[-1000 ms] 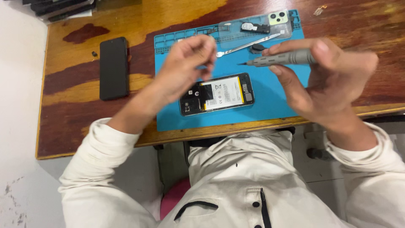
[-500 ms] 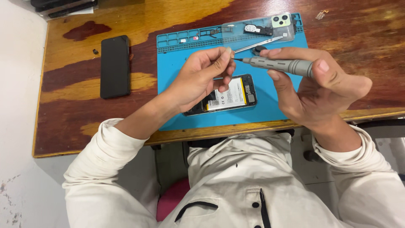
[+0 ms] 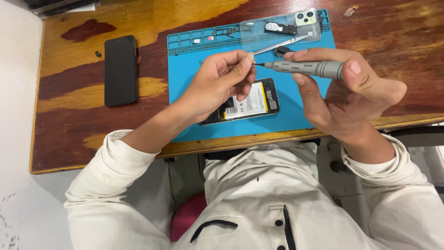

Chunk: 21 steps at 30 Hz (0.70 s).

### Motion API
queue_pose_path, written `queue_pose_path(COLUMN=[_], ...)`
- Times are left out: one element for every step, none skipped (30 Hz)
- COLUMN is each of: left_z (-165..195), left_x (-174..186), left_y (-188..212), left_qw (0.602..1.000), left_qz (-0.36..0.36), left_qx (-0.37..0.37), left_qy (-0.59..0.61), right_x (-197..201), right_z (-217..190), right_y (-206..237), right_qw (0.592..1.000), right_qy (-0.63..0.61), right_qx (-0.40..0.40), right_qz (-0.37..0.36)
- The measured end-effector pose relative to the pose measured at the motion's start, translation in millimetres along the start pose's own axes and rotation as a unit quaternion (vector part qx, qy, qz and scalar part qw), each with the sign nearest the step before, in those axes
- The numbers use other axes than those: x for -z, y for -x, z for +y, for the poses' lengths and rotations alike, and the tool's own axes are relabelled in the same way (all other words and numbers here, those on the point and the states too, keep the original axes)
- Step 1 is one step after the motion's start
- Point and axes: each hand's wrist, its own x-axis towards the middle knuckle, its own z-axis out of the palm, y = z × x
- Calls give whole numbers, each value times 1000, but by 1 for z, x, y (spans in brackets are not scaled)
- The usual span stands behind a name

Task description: The person works on a disassembled smartphone on a blue mat, using tweezers and a brush to handle small internal components. They lift and reposition parts near the battery, clean surfaces, and place a black plastic cover over the battery area before continuing to adjust small pieces with tweezers.

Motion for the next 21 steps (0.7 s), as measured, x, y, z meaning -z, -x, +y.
queue_pose_path(left_z=[-1,-1,-1,-1,0,2,5,9,14,19,26,31,35,41,46,50,52,54,54,52,50], left_x=[-1,-1,-2,-3,-3,-3,-1,2,5,8,11,14,18,22,28,33,38,42,46,49,53], left_y=[0,0,0,0,0,0,1,4,10,16,20,24,28,32,37,43,47,47,49,53,56], left_qw=[1000,999,998,997,994,992,988,984,980,973,965,956,954,952,949,932,912,889,877,864,851], left_qz=[0,0,0,3,5,8,4,3,5,12,14,16,14,12,11,5,-4,-12,-10,-8,-7], left_qx=[-8,-17,-26,-30,-35,-39,-42,-45,-47,-47,-48,-49,-43,-38,-34,-53,-73,-94,-83,-72,-59], left_qy=[-17,-35,-53,-76,-99,-123,-147,-171,-195,-226,-258,-289,-297,-304,-313,-358,-403,-448,-474,-498,-522], right_x=[0,1,1,2,2,2,2,2,1,5,8,11,12,6,-1,-12,-20,-29,-37,-44,-52], right_z=[0,0,1,1,1,1,-1,-1,-3,-1,0,3,6,10,14,18,21,25,27,30,32], right_y=[0,0,0,0,0,0,-2,-5,-10,-17,-26,-34,-42,-48,-54,-58,-60,-63,-65,-65,-64], right_qw=[1000,1000,1000,1000,1000,1000,1000,999,998,997,994,990,986,983,979,978,976,975,973,971,969], right_qy=[1,3,6,9,6,3,-7,-17,-28,-33,-33,-34,-36,-45,-54,-70,-78,-85,-87,-86,-86], right_qx=[2,2,2,-2,-7,-12,-20,-13,-8,11,27,43,55,58,60,52,47,42,41,32,23], right_qz=[0,-3,-5,-9,-13,-17,-20,-35,-51,-76,-102,-128,-155,-171,-187,-191,-197,-203,-212,-221,-229])
